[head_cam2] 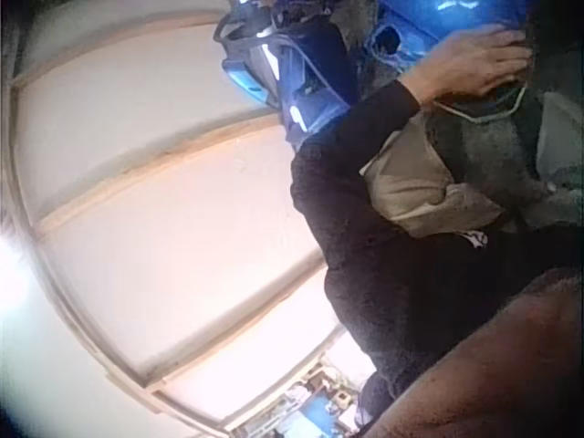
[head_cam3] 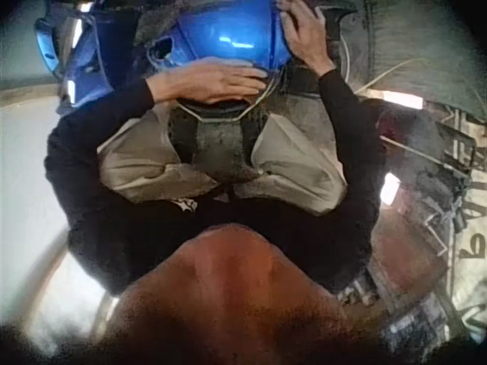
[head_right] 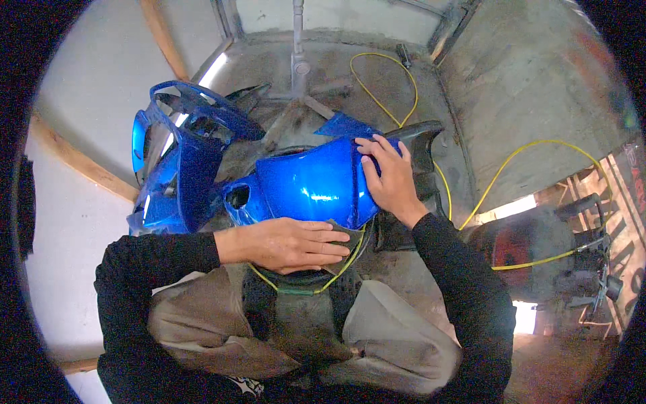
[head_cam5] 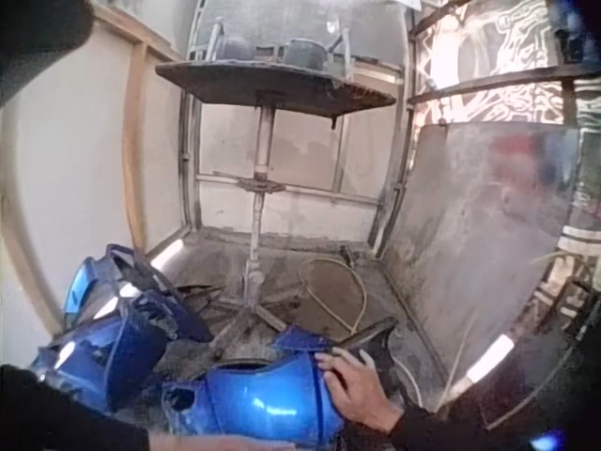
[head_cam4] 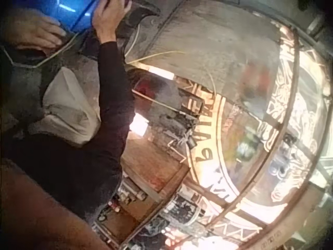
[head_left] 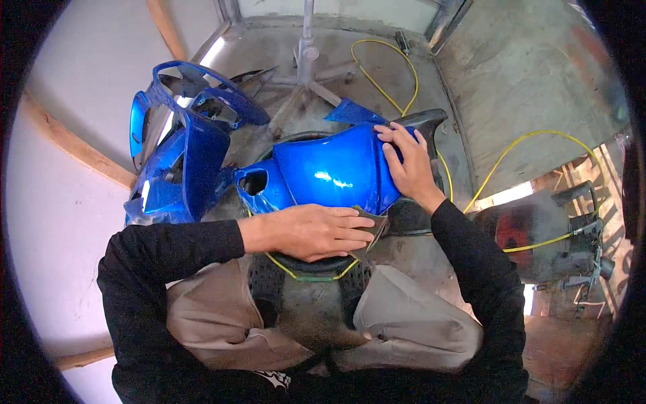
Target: The person wet sands a motorcycle fairing part with sandpaper, dipping into a bucket of water while holding the part in place.
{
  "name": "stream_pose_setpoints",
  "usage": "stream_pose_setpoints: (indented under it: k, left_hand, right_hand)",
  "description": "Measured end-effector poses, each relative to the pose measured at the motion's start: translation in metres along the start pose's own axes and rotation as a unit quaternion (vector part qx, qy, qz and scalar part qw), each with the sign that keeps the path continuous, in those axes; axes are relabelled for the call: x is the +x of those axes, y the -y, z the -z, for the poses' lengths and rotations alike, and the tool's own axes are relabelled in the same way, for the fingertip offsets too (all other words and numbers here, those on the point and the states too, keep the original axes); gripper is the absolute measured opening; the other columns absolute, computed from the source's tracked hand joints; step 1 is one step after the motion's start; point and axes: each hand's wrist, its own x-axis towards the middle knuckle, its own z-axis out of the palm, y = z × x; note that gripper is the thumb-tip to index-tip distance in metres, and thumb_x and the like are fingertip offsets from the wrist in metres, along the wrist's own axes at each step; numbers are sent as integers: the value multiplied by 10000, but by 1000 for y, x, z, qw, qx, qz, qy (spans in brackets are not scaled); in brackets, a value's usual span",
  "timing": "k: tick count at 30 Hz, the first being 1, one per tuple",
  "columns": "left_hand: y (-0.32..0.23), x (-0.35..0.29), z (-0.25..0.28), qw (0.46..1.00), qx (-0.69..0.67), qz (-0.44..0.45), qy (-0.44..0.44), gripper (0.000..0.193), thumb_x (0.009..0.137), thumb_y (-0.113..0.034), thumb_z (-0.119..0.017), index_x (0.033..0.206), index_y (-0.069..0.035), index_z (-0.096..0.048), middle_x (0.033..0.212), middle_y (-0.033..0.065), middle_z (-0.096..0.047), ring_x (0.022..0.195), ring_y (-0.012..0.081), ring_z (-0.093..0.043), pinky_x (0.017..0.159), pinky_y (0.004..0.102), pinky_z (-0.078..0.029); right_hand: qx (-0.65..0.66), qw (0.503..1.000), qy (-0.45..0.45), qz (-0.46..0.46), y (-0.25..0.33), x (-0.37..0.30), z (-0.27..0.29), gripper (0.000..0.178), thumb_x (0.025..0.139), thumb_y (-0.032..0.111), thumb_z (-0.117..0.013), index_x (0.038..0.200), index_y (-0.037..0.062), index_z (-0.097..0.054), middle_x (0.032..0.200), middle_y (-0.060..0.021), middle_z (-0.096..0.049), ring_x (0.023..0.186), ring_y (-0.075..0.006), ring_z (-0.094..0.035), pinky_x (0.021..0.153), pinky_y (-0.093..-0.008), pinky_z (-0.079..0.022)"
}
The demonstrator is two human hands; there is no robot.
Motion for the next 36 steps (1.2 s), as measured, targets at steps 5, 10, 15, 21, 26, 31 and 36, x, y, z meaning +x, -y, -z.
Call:
stream_pose_setpoints:
  k: [5, 10, 15, 21, 26, 31, 36]
  left_hand:
    - [20, -9, 15, 957, 59, 243, -147, 499, 1078, -217, -602, 1554, -72, -560, 1513, 212, -626, 1426, 406, -592, 1197, 489, -498]
    - [7, -11, -14, 988, 5, 94, -126, 501, 1074, -234, -630, 1531, -37, -580, 1543, 178, -626, 1472, 393, -563, 1214, 501, -481]
    - [18, -13, -14, 994, -5, 66, -93, 473, 1076, -237, -629, 1512, -58, -599, 1553, 171, -615, 1477, 374, -561, 1234, 499, -467]
    - [15, -6, 0, 970, 50, 192, -142, 484, 1068, -248, -624, 1514, -63, -599, 1540, 167, -621, 1482, 386, -551, 1228, 510, -469]
    - [5, 1, -16, 998, -31, -44, -40, 457, 1065, -234, -631, 1488, -65, -608, 1529, 169, -629, 1499, 372, -538, 1243, 522, -449]
    - [35, -14, -9, 964, 59, 207, -156, 498, 1061, -229, -633, 1528, -66, -577, 1557, 176, -603, 1488, 400, -534, 1240, 536, -446]
    - [10, -3, -27, 998, 33, -29, -50, 477, 1049, -254, -674, 1481, -63, -604, 1520, 177, -625, 1467, 374, -559, 1241, 511, -453]
  right_hand:
    - [5, 1000, -8, -2, 1, 1, 0, 251, 1085, 203, -581, 1282, 92, -688, 1470, -72, -709, 1501, -368, -533, 1263, -657, -242]
    - [12, 1000, 14, -10, 1, 2, 1, 226, 1089, 195, -584, 1258, 76, -675, 1500, -80, -697, 1519, -365, -520, 1273, -651, -226]
    - [9, 1000, -3, 6, 1, 0, 0, 226, 1088, 191, -588, 1259, 74, -679, 1493, -81, -701, 1516, -370, -521, 1268, -649, -236]
    - [10, 1000, 6, -11, -1, 3, -1, 225, 1086, 190, -590, 1259, 75, -679, 1500, -76, -699, 1524, -365, -514, 1271, -644, -237]
    - [8, 1000, 4, -4, -2, -1, -1, 226, 1087, 196, -594, 1260, 79, -682, 1506, -74, -695, 1525, -365, -514, 1273, -644, -234]
    - [2, 1000, -8, 5, -3, 2, -2, 285, 1079, 219, -577, 1309, 102, -697, 1461, -60, -709, 1504, -354, -522, 1258, -653, -261]
    - [-1, 1000, -5, 0, -4, 0, -2, 320, 1072, 220, -585, 1353, 110, -691, 1437, -68, -722, 1496, -358, -532, 1258, -659, -260]
